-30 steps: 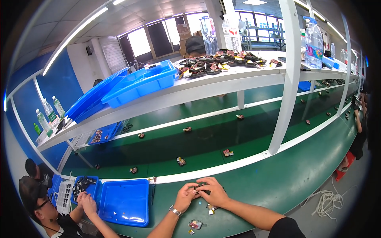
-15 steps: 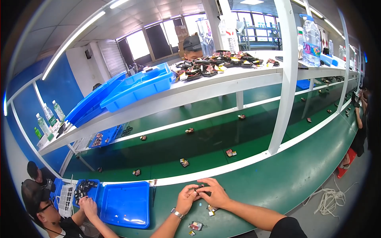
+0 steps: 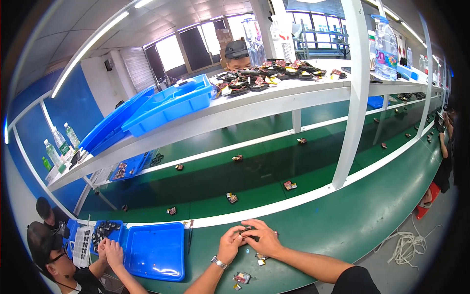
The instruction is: Assembling small electronic or toy components on a production line bench.
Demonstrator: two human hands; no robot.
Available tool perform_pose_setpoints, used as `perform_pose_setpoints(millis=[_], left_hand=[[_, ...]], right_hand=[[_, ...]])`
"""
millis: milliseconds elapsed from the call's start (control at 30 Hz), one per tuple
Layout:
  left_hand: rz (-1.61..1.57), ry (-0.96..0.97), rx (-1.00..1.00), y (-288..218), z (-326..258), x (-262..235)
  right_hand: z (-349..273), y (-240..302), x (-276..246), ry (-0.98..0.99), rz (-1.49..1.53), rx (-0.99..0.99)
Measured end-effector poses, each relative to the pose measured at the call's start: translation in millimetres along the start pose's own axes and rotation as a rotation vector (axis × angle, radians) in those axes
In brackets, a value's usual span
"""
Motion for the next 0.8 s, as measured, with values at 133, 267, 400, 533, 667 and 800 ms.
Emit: perform_pose_setpoints(millis=[133,267,400,533,667,800], left_hand=[[-0.006,-0.002,0.020,-0.5,0.1,-2.9],[-0.074,0.018,-0.001,1.2,1.4,-4.5],[-0.140,0.044,-0.022,7.9,2.2,-9.8],[-0.155,0.052,-0.021,6.6,2.7,-7.8],[-0.163,0.065,-0.023,7.0,3.2,-5.7],[-0.142,0.064,-0.036,12.0,4.4,-11.2]], right_hand=[[-1.4,0.1,2.4,0.015,-0.015,-0.025],[-0.4,7.8,-3.0,0.041,-0.091,-0.100],[-0.4,7.4,-6.2,0.020,-0.106,-0.106],[0.1,6.7,-6.9,0.028,-0.091,-0.111],[0.4,5.2,-8.0,0.024,-0.075,-0.103],[-0.5,4.5,-4.6,0.031,-0.057,-0.083]])
Point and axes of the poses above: each hand's wrist, its own z-axis towards the middle knuckle, its own x-axis out of the palm, y = z × x, the point moved 9 cm from there along z, towards the middle knuckle, and after that the axes turned 15 degrees about -z, right-handed, at the moved point
